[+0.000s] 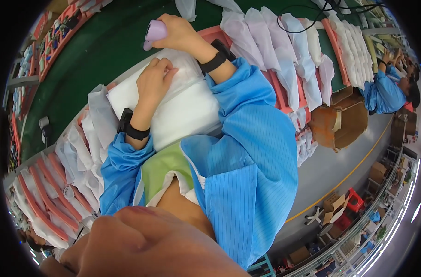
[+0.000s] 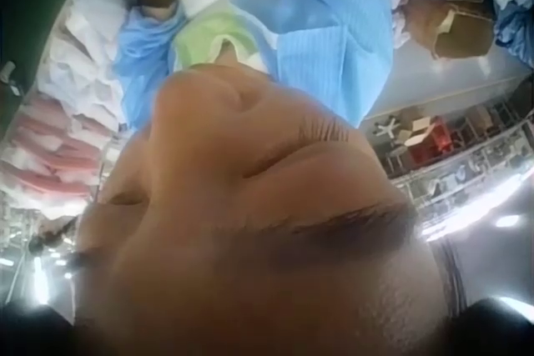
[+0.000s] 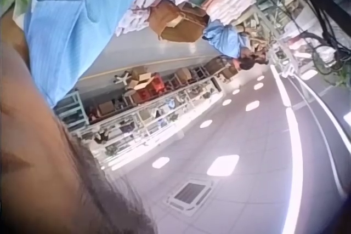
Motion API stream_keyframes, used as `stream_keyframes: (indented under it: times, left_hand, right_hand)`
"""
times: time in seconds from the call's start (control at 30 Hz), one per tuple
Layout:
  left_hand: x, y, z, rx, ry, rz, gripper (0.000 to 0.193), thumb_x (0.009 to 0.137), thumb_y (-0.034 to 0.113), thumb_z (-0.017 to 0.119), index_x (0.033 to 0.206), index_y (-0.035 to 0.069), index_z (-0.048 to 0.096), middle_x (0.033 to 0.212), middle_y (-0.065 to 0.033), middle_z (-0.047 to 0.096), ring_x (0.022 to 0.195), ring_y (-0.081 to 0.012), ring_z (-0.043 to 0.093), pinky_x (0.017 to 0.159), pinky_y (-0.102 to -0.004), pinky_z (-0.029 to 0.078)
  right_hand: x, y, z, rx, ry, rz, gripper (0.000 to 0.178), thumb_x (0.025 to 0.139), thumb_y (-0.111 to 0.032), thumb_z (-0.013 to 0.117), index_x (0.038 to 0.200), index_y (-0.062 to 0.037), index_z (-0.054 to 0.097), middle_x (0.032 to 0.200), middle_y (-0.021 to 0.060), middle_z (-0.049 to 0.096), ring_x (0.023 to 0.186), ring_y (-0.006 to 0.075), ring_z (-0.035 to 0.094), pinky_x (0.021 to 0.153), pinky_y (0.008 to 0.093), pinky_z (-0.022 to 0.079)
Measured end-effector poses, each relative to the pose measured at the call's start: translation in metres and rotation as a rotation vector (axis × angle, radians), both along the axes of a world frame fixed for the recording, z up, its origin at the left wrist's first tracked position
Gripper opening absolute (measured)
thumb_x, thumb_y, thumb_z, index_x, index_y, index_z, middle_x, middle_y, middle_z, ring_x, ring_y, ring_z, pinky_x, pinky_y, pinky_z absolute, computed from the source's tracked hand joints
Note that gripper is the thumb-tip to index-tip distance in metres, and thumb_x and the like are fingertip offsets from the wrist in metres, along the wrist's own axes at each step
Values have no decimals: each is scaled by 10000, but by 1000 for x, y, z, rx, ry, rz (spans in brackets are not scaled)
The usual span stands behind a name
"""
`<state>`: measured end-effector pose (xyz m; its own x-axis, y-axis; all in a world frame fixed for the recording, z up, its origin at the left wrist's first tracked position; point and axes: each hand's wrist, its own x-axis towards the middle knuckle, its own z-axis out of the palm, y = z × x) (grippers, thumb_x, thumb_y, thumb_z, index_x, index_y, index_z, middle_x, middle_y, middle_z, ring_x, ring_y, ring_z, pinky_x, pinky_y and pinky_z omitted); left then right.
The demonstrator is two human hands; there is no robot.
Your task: Wrapping electronic hair styling tools in protective foam sleeves and organizing them for shipment.
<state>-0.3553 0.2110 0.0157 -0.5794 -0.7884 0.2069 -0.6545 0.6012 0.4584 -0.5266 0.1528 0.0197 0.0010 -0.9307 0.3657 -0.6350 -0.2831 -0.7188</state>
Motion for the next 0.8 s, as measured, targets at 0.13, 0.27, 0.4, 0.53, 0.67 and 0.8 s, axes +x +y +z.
stream_keyframes:
  times: [0.13,0.27,0.4,0.53,0.67,0.8]
  left_hand:
    - [5,-5,-2,135,158,17,135,813,200,712,839,95,631,809,-90,608,697,-268,619,610,-362,479]
    - [27,-12,-2,345,520,43,111,837,161,710,860,72,647,776,-40,616,650,-159,583,580,-279,447]
    - [39,-17,13,630,723,49,103,884,137,682,908,44,644,783,12,613,650,-66,525,583,-202,405]
    - [39,-11,41,663,951,102,120,922,142,650,915,24,627,780,34,603,668,-39,519,595,-184,397]
    - [44,-13,48,602,1072,170,119,925,142,649,931,26,623,787,19,612,676,-54,538,611,-186,408]
    - [52,-17,46,589,968,175,123,929,144,643,930,23,620,793,12,616,690,-60,554,622,-187,420]
  right_hand:
    - [-33,21,40,38,-197,35,597,623,-264,817,1135,-49,596,1019,142,653,918,282,653,821,332,519]
    - [-57,56,94,-96,-377,291,564,620,-111,843,1107,-42,567,973,24,607,914,126,567,851,267,451]
    - [-61,64,106,112,-564,283,595,605,-132,854,1117,-36,566,996,26,606,937,136,565,868,273,446]
    - [-37,59,109,180,-573,459,625,594,-142,860,1131,-30,559,1027,39,605,966,143,563,885,276,443]
    - [-21,60,109,168,-430,549,650,583,-140,864,1143,-30,553,1052,48,602,996,152,560,900,284,439]
    - [-32,73,116,87,-450,401,657,576,-141,867,1140,-29,550,1046,55,603,985,159,571,886,286,447]
